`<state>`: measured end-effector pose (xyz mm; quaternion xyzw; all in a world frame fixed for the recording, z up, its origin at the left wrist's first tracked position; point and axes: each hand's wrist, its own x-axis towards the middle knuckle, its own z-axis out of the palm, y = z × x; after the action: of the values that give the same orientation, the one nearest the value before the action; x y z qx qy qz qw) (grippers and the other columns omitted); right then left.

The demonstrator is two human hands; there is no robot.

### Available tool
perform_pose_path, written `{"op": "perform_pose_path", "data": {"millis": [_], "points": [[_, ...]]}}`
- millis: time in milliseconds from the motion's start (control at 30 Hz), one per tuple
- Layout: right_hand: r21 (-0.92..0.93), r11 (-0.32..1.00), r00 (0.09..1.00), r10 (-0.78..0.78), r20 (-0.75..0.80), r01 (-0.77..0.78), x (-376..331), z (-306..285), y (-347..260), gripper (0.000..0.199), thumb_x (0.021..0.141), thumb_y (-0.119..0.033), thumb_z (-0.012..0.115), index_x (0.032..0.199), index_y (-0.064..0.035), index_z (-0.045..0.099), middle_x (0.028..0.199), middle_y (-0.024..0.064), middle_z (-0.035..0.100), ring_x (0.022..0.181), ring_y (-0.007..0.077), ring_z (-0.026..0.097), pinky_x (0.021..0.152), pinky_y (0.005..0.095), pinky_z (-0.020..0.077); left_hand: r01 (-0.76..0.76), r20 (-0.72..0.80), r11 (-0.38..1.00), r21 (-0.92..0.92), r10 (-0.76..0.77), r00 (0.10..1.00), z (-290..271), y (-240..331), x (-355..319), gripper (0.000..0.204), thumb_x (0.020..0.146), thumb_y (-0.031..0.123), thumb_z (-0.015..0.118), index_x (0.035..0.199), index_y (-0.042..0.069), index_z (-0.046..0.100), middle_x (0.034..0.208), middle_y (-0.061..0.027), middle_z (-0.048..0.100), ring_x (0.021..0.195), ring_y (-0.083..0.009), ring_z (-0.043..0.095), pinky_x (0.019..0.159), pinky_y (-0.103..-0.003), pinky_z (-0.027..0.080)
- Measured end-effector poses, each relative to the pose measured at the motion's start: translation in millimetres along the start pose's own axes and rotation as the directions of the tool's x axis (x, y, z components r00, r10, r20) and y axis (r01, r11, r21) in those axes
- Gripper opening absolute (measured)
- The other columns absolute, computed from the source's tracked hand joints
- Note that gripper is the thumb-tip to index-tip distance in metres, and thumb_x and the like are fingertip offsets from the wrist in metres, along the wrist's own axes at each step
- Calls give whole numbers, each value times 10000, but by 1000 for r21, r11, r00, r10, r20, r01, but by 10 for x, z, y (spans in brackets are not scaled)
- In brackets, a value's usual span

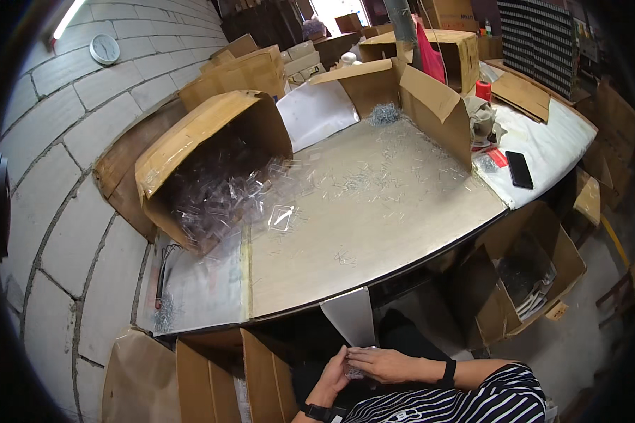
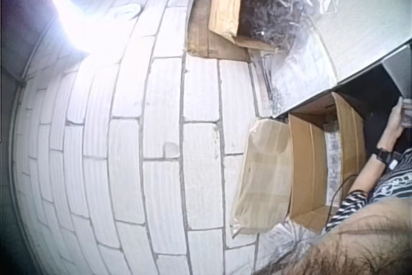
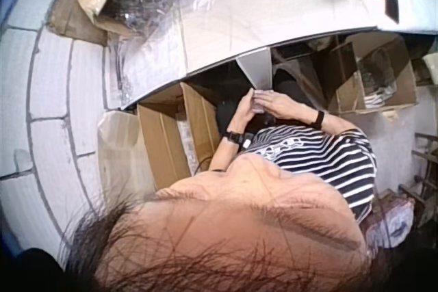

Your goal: Bagging small metal components into individual plastic bags.

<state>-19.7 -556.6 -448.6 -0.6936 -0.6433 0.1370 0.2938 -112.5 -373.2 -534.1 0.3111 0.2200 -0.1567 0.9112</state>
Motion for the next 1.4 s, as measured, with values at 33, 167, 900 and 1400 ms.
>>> {"op": "perform_pose_path", "data": {"millis": [33, 167, 900, 1400], "points": [[-45, 998, 997, -42, -59, 40, 29, -53, -74, 522, 813, -106, 573, 1300, 6, 422, 1377, 175, 401, 1273, 299, 406, 1040, 377, 368, -54, -32, 997, 49, 55, 998, 163, 104, -61, 428, 984, 374, 365, 1116, 11, 551, 1043, -99, 619, 931, -200, 614, 789, -335, 519], [-94, 991, 977, -109, -182, 93, 274, -272, -150, 424, 830, -111, 549, 1234, 1, 491, 1307, 179, 476, 1245, 308, 435, 1045, 390, 354, -230, -98, 970, 80, 237, 966, 524, 381, -167, 392, 988, 330, 377, 1060, 1, 579, 1003, -81, 627, 914, -173, 607, 802, -297, 499], [730, 610, 821, 558, -120, -308, 544, -395, 77, 198, 806, -112, 660, 941, 33, 673, 812, 71, 681, 768, 94, 604, 720, 249, 494, -369, -148, 812, 453, 477, 867, 751, 527, -360, 198, 928, 123, 484, 1024, -17, 585, 879, -69, 612, 701, -148, 622, 530, -296, 549], [-34, 998, 916, 26, -401, -44, 480, -543, -94, 380, 834, -221, 604, 1158, -30, 553, 1198, 140, 550, 1169, 296, 491, 956, 394, 422, -418, -33, 906, 71, 421, 906, 786, 601, -315, 318, 976, 230, 411, 1166, -9, 499, 1013, -95, 614, 845, -191, 634, 655, -320, 561]]}}
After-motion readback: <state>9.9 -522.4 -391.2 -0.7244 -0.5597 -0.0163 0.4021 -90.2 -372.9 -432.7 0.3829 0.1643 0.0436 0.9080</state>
